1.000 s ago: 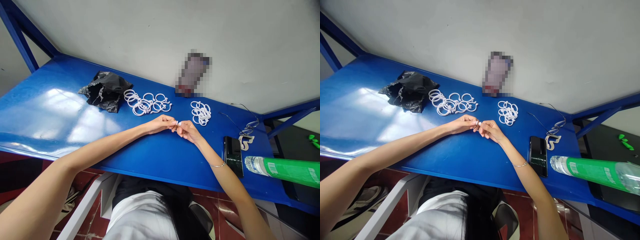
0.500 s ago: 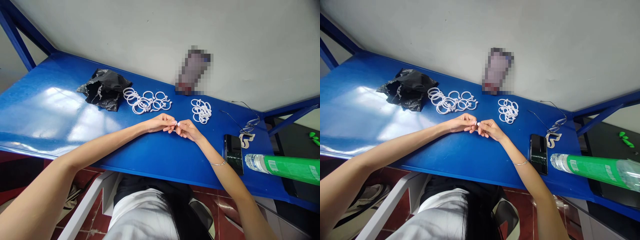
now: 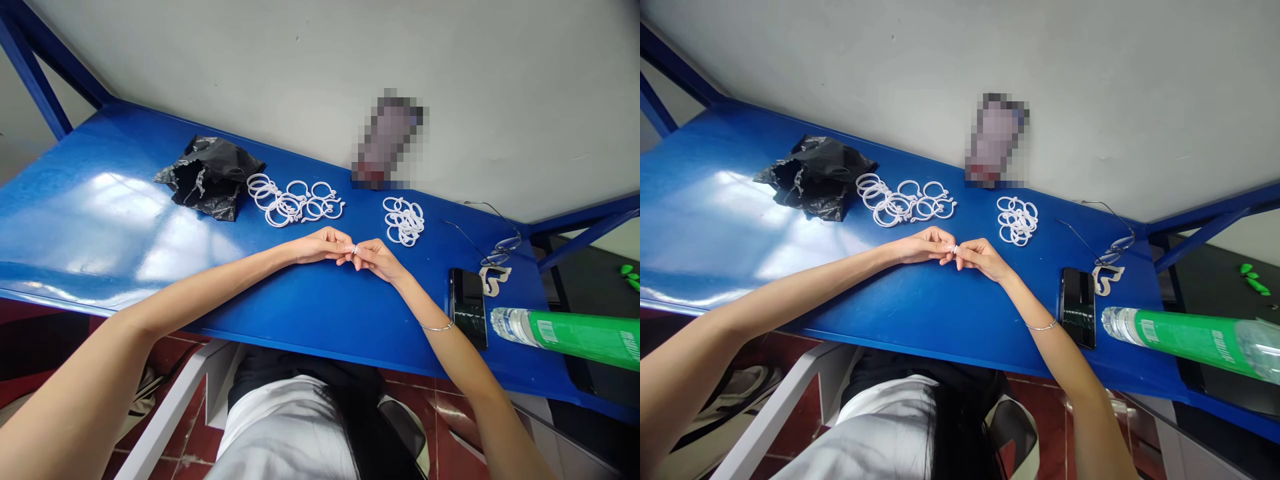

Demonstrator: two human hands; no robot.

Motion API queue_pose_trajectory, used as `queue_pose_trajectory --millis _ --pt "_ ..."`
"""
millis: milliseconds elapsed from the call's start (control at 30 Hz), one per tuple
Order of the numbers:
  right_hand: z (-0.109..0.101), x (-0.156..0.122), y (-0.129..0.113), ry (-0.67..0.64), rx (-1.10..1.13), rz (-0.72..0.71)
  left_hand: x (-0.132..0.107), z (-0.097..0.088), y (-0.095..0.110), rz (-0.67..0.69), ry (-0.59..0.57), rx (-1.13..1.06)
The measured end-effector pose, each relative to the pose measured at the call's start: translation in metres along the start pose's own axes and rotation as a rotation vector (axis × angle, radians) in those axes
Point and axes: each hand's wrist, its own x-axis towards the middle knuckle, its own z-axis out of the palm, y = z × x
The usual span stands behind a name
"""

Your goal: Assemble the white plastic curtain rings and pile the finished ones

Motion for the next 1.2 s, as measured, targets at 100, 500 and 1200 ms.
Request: queue_pose_trajectory --millis 100,500,1200 --pt "0.0002 0.0000 0.0003 -0.002 0.005 -0.005 -0.0001 -0.0008 -0.0011 -0.008 0.018 0.019" --pt "0.0002 -0.0002 0.0013 0.044 0.052 0.007 0.0000 0.0006 0.0006 -0.019 0.067 0.038" --pt "-0.0012 -0.0018 0.0011 0.042 0.012 0.023 -0.0006 0.0019 0.0017 -0.027 0.038 0.066"
